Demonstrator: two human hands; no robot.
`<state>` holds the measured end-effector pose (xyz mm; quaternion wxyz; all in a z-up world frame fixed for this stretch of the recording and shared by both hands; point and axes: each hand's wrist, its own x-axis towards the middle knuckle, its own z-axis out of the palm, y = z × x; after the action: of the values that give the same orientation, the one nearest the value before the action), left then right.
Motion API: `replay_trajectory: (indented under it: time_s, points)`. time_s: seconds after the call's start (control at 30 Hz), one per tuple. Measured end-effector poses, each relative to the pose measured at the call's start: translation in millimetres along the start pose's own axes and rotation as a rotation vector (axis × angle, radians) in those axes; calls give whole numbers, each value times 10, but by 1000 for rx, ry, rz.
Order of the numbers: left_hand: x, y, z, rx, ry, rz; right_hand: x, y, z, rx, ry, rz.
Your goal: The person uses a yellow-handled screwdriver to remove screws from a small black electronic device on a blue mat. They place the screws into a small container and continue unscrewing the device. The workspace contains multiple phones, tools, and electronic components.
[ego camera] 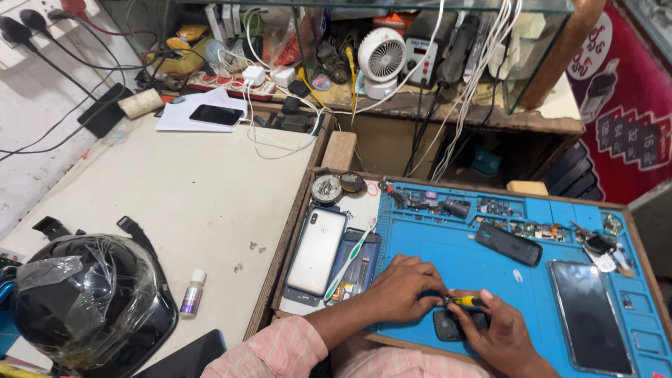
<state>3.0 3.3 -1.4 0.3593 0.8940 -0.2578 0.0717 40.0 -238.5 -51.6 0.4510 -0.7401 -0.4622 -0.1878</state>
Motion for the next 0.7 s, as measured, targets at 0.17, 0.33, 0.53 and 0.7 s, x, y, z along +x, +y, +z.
replay_trajectory:
  time_s: [0.17, 0.33, 0.53, 0.7]
  points:
    - [1, 52, -18, 33, -8, 18, 43, -25, -38, -46, -3, -47]
    - [25, 108, -92, -16, -17, -9, 99, -1, -53, 50, -31, -3]
    - [7, 69, -50, -16, -48, -5, -18, 47, -11, -9, -21, 25]
    - [-67, 80, 9, 36, 97, 96, 35, -50, -27, 10, -8, -10]
